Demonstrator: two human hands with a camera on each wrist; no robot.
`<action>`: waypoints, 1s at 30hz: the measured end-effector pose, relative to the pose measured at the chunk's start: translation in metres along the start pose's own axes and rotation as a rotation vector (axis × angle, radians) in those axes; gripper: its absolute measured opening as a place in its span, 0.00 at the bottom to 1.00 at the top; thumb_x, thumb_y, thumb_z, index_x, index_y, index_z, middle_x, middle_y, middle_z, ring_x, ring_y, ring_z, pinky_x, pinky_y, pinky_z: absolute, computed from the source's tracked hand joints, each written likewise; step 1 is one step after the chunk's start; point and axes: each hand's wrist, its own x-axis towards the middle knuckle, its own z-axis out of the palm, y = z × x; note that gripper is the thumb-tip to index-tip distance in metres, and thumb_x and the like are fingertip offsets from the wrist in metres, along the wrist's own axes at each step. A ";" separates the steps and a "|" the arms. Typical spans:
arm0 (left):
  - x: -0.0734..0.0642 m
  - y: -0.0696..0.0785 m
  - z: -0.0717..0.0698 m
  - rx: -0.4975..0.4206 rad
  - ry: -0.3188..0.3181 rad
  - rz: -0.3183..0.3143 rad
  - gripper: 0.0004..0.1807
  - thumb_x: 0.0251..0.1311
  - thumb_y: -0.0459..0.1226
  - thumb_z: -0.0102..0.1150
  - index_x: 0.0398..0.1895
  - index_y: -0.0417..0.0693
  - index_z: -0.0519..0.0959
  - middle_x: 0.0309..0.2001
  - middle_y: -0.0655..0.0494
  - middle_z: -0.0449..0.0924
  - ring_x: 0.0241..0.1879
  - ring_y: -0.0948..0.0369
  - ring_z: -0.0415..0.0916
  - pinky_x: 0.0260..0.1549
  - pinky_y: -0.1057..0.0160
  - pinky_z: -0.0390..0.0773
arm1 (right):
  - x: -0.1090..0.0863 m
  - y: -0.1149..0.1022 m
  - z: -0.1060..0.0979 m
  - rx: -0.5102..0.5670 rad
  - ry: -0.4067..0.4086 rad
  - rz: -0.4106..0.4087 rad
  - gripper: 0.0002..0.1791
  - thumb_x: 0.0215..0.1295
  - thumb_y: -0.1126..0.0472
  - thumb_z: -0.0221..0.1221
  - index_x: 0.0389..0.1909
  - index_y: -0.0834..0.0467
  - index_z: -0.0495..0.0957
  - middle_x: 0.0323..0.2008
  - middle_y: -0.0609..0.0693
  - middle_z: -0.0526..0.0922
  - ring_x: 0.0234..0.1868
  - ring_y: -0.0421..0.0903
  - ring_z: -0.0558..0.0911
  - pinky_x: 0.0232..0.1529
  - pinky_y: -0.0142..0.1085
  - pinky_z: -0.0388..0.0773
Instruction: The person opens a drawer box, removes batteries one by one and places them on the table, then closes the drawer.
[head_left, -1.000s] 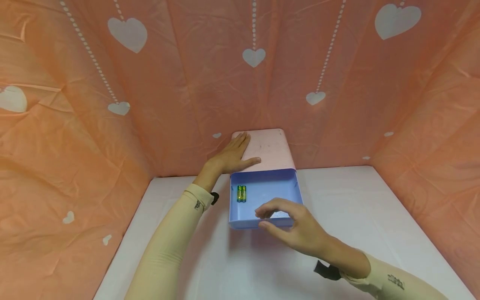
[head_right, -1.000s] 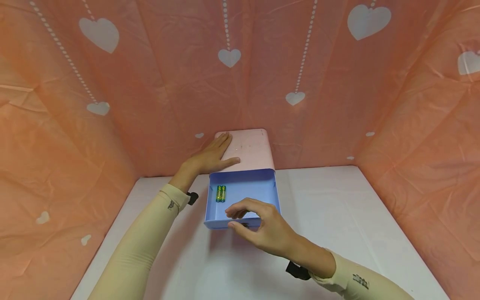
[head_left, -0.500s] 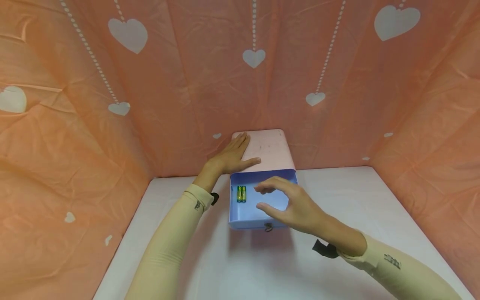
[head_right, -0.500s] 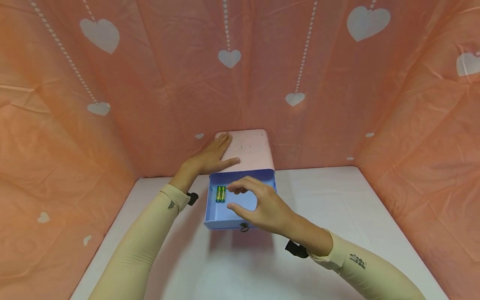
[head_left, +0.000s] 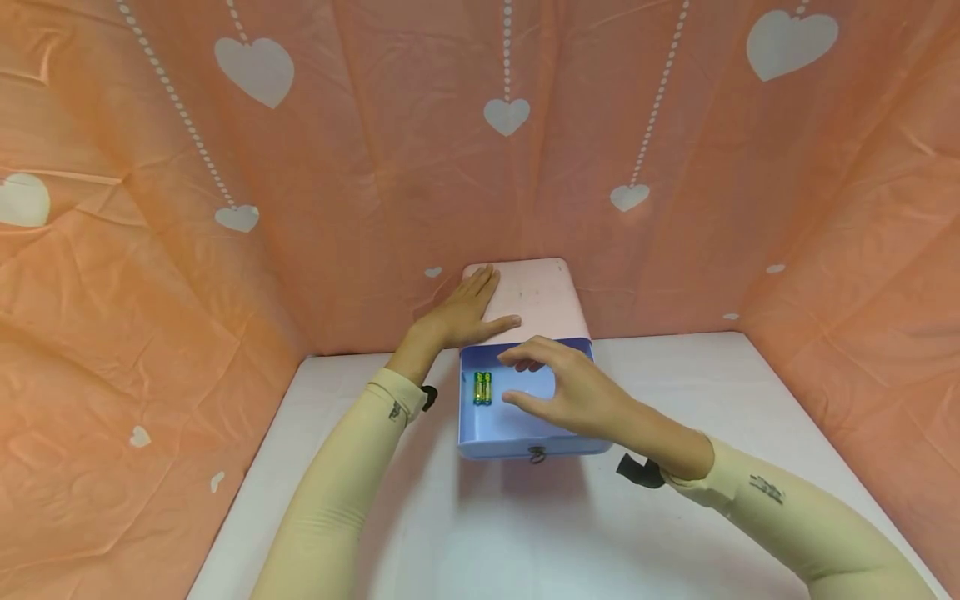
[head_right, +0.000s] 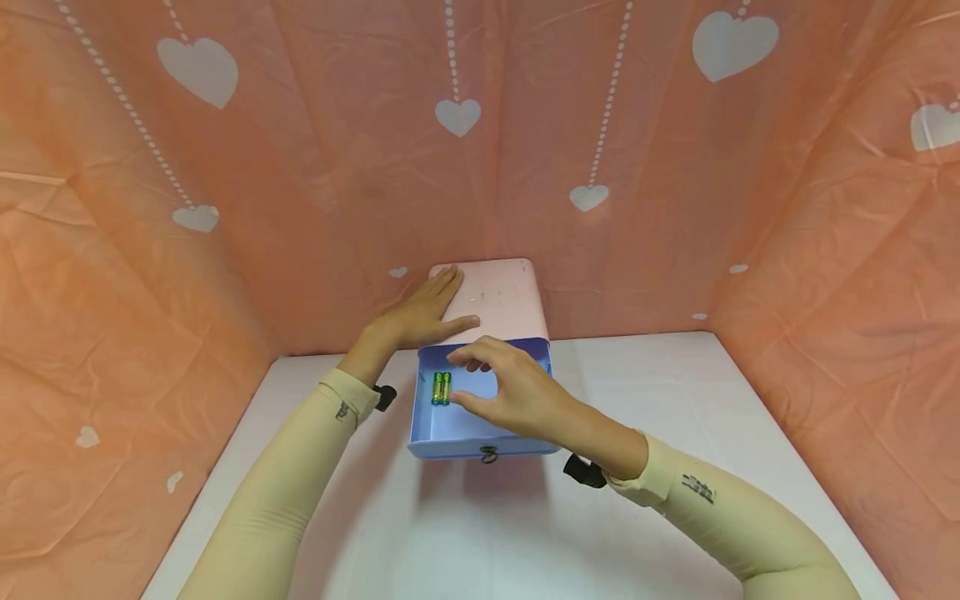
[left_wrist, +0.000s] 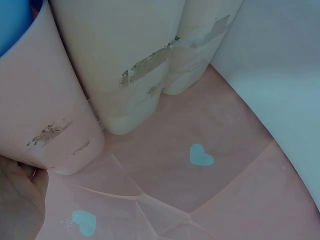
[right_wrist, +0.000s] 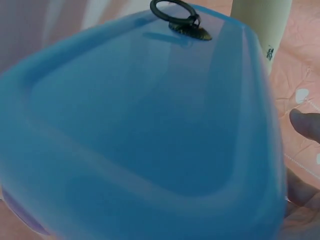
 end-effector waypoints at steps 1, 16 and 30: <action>0.000 0.000 0.000 -0.001 0.002 0.002 0.59 0.61 0.75 0.39 0.81 0.47 0.35 0.81 0.51 0.28 0.79 0.58 0.24 0.76 0.53 0.37 | 0.001 0.000 0.001 -0.006 -0.006 0.009 0.26 0.59 0.53 0.73 0.58 0.51 0.79 0.50 0.40 0.81 0.48 0.37 0.79 0.51 0.36 0.79; 0.001 -0.001 0.002 -0.009 -0.002 0.011 0.58 0.62 0.74 0.40 0.81 0.47 0.34 0.81 0.51 0.27 0.79 0.59 0.23 0.76 0.53 0.37 | 0.016 0.004 0.013 -0.051 -0.108 0.128 0.30 0.59 0.52 0.72 0.60 0.59 0.78 0.54 0.53 0.82 0.52 0.50 0.80 0.54 0.45 0.79; 0.002 -0.003 0.002 -0.012 -0.006 0.010 0.59 0.61 0.75 0.38 0.81 0.48 0.34 0.81 0.52 0.26 0.79 0.60 0.23 0.76 0.53 0.37 | 0.019 0.012 0.025 -0.139 -0.181 0.179 0.33 0.58 0.50 0.73 0.62 0.58 0.76 0.55 0.51 0.80 0.53 0.46 0.79 0.55 0.43 0.78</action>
